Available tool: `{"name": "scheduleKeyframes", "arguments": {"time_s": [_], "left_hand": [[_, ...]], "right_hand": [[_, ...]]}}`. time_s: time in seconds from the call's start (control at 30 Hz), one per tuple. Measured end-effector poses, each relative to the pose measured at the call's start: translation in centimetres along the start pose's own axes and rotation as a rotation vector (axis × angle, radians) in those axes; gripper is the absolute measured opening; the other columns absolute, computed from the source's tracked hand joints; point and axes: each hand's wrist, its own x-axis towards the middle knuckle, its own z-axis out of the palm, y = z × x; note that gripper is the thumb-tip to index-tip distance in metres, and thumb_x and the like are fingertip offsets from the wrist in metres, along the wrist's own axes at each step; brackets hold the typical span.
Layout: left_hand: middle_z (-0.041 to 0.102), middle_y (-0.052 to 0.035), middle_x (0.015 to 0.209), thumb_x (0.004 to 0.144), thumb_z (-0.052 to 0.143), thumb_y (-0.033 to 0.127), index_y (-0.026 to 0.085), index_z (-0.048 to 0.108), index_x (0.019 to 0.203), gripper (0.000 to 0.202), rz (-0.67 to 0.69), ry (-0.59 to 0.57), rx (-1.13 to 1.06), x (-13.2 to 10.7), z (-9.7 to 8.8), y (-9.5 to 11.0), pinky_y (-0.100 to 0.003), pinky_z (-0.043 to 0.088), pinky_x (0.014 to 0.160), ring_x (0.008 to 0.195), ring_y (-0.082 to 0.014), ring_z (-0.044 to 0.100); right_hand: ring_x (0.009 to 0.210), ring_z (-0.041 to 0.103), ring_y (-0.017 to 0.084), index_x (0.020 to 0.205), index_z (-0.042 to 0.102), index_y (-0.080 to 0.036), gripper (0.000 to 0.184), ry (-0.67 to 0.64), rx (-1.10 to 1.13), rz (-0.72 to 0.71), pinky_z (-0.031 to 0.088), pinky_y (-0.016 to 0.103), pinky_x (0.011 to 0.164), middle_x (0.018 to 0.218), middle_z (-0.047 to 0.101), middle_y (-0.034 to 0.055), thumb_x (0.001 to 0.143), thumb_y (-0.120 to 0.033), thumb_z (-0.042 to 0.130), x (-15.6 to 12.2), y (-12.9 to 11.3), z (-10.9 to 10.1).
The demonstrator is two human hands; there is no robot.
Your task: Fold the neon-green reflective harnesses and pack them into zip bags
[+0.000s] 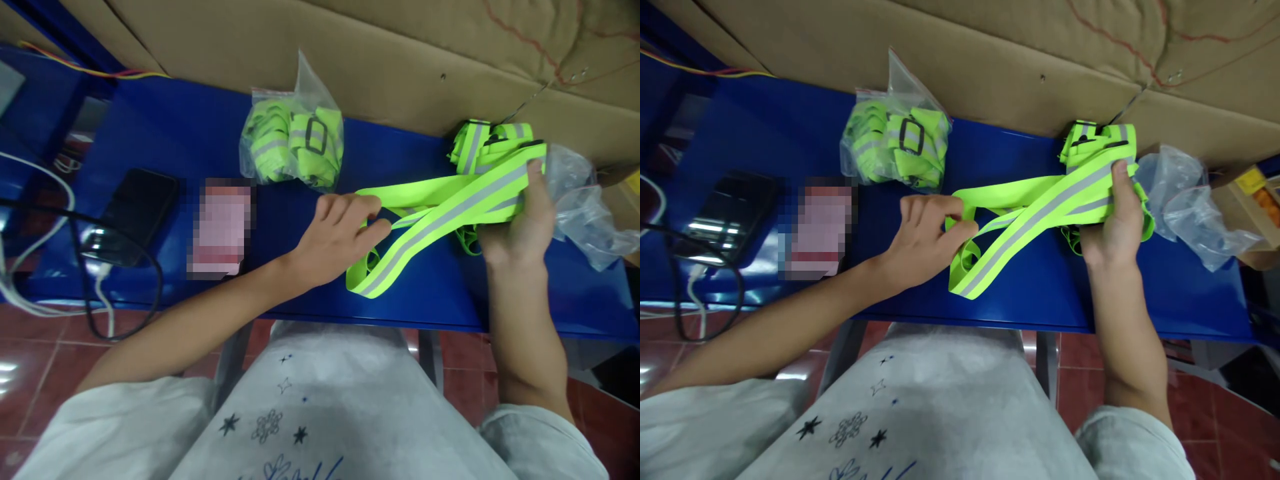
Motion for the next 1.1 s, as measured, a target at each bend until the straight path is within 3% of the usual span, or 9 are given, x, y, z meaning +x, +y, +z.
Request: {"name": "scheduleKeyframes", "arguments": {"time_s": [0.1, 0.17, 0.33, 0.43, 0.6, 0.7, 0.87, 0.97, 1.1], "left_hand": [[0.068, -0.0062, 0.102, 0.099, 0.046, 0.007, 0.018, 0.061, 0.107, 0.02, -0.058, -0.304, -0.255, 0.1, 0.2, 0.2, -0.031, 0.052, 0.079, 0.09, -0.0182, 0.066], [0.07, -0.0072, 0.107, 0.098, 0.045, 0.007, 0.017, 0.06, 0.115, 0.026, -0.17, -0.45, -0.429, 0.3, 0.4, -0.1, -0.029, 0.053, 0.079, 0.092, -0.0177, 0.068], [0.066, -0.0115, 0.125, 0.087, 0.048, 0.002, 0.016, 0.065, 0.112, 0.033, -0.062, -0.614, -0.721, 1.0, -0.3, -1.4, -0.037, 0.05, 0.107, 0.12, -0.0228, 0.063], [0.069, -0.0078, 0.121, 0.083, 0.064, 0.011, 0.019, 0.06, 0.119, 0.037, -0.13, -0.693, -0.859, 1.3, -1.3, -2.1, -0.035, 0.052, 0.1, 0.112, -0.022, 0.066], [0.074, -0.0019, 0.104, 0.087, 0.066, 0.022, 0.022, 0.053, 0.103, 0.021, -0.319, -0.551, -0.981, 1.5, -1.5, -2.4, -0.027, 0.051, 0.081, 0.094, -0.0171, 0.071], [0.073, -0.0004, 0.1, 0.085, 0.067, 0.021, 0.022, 0.051, 0.098, 0.021, -0.295, -0.538, -0.973, 1.5, -1.2, -2.1, -0.025, 0.049, 0.076, 0.089, -0.0155, 0.07], [0.066, 0.0004, 0.083, 0.076, 0.059, 0.004, 0.021, 0.054, 0.09, 0.023, -0.202, -0.519, -0.72, 1.4, -0.6, -1.7, -0.025, 0.041, 0.067, 0.078, -0.0164, 0.066], [0.07, -0.0015, 0.091, 0.082, 0.057, 0.006, 0.02, 0.059, 0.095, 0.02, -0.222, -0.491, -0.709, 1.5, -0.9, -1.9, -0.024, 0.042, 0.069, 0.081, -0.0158, 0.068], [0.076, -0.001, 0.103, 0.086, 0.059, 0.013, 0.02, 0.065, 0.11, 0.026, -0.438, -0.505, -0.674, 2.0, -2.0, -2.6, -0.024, 0.045, 0.072, 0.087, -0.0168, 0.071]], "right_hand": [[0.125, 0.07, 0.021, 0.111, 0.077, -0.02, 0.025, 0.006, 0.008, 0.009, 0.047, 0.041, 0.125, 0.125, 0.077, 0.0, 0.102, -0.034, 0.059, 0.1, 0.4, -0.1], [0.126, 0.07, 0.021, 0.107, 0.077, -0.021, 0.021, 0.013, 0.016, 0.021, 0.048, 0.04, 0.125, 0.122, 0.078, -0.0003, 0.1, -0.035, 0.063, 0.1, 0.5, -0.2], [0.128, 0.069, 0.023, 0.108, 0.077, -0.02, 0.023, -0.006, 0.035, 0.057, 0.049, 0.042, 0.123, 0.12, 0.078, 0.0016, 0.098, -0.036, 0.065, -0.1, 0.1, -0.1], [0.126, 0.07, 0.024, 0.105, 0.077, -0.022, 0.022, 0.008, 0.035, 0.058, 0.051, 0.045, 0.122, 0.117, 0.078, 0.0009, 0.099, -0.039, 0.064, -0.2, -0.5, 0.1], [0.132, 0.066, 0.023, 0.102, 0.076, -0.025, 0.03, -0.026, 0.008, 0.007, 0.04, 0.05, 0.129, 0.121, 0.077, -0.002, 0.104, -0.045, 0.055, -0.4, -1.5, 0.6], [0.135, 0.064, 0.022, 0.103, 0.077, -0.025, 0.032, -0.049, 0.034, 0.003, 0.037, 0.047, 0.131, 0.126, 0.075, -0.0019, 0.106, -0.04, 0.049, -0.5, -2.0, 0.7], [0.137, 0.063, 0.023, 0.105, 0.076, -0.022, 0.029, -0.039, 0.105, 0.007, 0.044, 0.044, 0.127, 0.13, 0.074, 0.0036, 0.106, -0.036, 0.05, -0.4, -2.4, 0.7], [0.137, 0.063, 0.024, 0.102, 0.076, -0.023, 0.025, 0.0, 0.12, 0.0, 0.048, 0.047, 0.124, 0.13, 0.074, 0.0032, 0.103, -0.037, 0.055, -0.3, -2.5, 0.6], [0.13, 0.067, 0.024, 0.097, 0.076, -0.023, 0.025, 0.026, 0.096, -0.024, 0.047, 0.044, 0.124, 0.125, 0.076, 0.0039, 0.1, -0.041, 0.06, -0.1, -2.2, 0.5]]}}
